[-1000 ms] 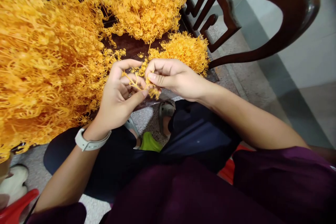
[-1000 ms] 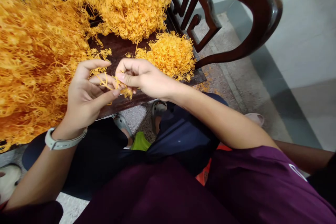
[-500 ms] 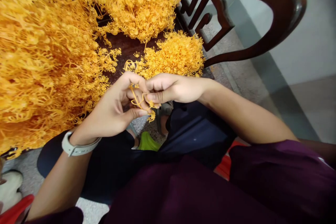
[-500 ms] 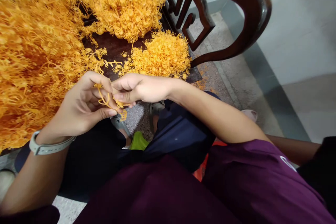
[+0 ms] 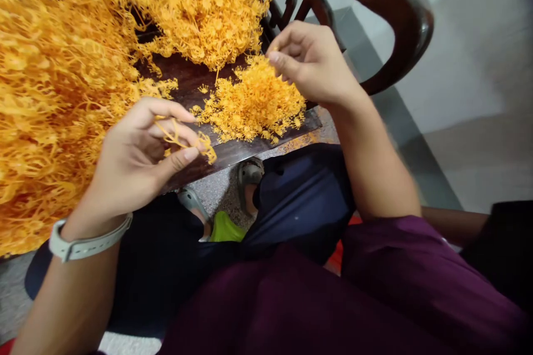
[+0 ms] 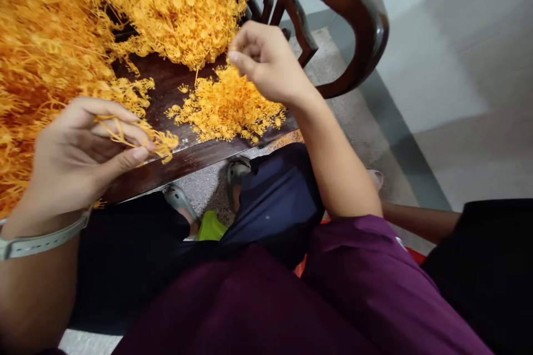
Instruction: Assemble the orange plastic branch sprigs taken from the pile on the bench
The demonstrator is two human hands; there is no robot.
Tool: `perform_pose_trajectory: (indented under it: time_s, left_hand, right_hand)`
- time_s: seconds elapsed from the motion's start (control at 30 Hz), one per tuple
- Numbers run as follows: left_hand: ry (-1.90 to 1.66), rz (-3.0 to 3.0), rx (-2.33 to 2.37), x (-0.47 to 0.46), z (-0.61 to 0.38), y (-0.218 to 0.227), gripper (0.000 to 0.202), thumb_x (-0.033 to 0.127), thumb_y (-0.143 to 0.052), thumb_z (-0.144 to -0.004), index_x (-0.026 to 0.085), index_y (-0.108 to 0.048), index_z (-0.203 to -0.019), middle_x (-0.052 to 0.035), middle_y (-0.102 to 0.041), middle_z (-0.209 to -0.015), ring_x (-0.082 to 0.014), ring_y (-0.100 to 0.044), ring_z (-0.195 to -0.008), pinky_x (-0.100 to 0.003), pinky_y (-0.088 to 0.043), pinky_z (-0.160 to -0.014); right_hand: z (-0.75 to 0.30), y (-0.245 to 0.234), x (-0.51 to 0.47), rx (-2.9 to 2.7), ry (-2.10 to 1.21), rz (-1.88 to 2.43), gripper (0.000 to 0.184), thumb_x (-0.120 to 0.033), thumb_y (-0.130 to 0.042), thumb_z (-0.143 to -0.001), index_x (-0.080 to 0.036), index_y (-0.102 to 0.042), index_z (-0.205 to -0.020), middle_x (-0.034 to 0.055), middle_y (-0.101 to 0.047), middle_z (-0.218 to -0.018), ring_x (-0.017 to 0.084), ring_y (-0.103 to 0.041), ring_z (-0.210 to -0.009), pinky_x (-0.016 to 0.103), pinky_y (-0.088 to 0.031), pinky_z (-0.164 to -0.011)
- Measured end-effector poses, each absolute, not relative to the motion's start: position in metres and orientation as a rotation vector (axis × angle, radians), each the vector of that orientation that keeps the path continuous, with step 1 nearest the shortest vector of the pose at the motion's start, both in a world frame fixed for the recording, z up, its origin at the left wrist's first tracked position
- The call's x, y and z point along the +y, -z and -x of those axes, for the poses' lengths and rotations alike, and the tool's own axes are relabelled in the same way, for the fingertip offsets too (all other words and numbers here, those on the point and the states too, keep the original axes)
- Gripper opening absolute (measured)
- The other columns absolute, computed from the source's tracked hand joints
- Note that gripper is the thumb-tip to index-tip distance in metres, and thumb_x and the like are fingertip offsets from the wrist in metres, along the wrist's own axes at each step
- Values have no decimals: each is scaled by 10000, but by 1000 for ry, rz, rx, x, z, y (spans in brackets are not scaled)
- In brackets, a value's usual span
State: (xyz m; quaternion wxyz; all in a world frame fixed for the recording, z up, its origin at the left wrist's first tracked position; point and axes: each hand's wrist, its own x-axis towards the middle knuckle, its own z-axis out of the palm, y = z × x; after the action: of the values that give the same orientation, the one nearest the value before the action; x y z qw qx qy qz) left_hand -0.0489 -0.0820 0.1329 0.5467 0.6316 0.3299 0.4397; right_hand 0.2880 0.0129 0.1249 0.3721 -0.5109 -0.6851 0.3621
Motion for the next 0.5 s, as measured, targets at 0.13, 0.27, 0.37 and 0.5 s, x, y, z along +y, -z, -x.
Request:
perform_pose_trajectory:
  time_s: [0.13,0.27,0.37,0.5]
  left_hand:
    - [-1232,-1380,916,-79,52,-131,565,-84,-967,-686,179,-816,-1162,-26,-856,-920,-131,-820,-793,-155,-667,-728]
    - [-1307,-1275,995,-77,53,-132,544,-64,-985,-653,180,-829,-1113,-20,-854,-901,-138,-812,-798,-160,-685,-733]
    - [-1313,-1176,1088,-74,51,-136,490,-4,-992,-681,178,-822,-1103,-29,-852,-908,-124,-802,-802,-139,-679,-753]
    - [-1396,-982,1128,-70,40,-137,483,38,-1022,-649,176,-797,-1053,-29,-833,-886,-112,-790,-786,-117,-662,-738]
  right_hand:
    - [-346,-110,35,-1797,-662,1738,100,-69,-697,-991,-160,-701,-949,-51,-565,-684,93,-442,-690,274,-342,-684]
    - [-369,-98,39,-1795,-598,2018,207,36,-634,-866,-137,-739,-910,-22,-612,-651,113,-487,-650,285,-346,-655]
    - [-374,-95,42,-1810,-615,2062,217,23,-613,-828,-133,-761,-857,13,-660,-658,136,-525,-619,300,-366,-624]
    - [-364,-103,39,-1823,-648,2017,225,13,-606,-833,-144,-766,-851,29,-695,-702,140,-560,-628,314,-413,-641]
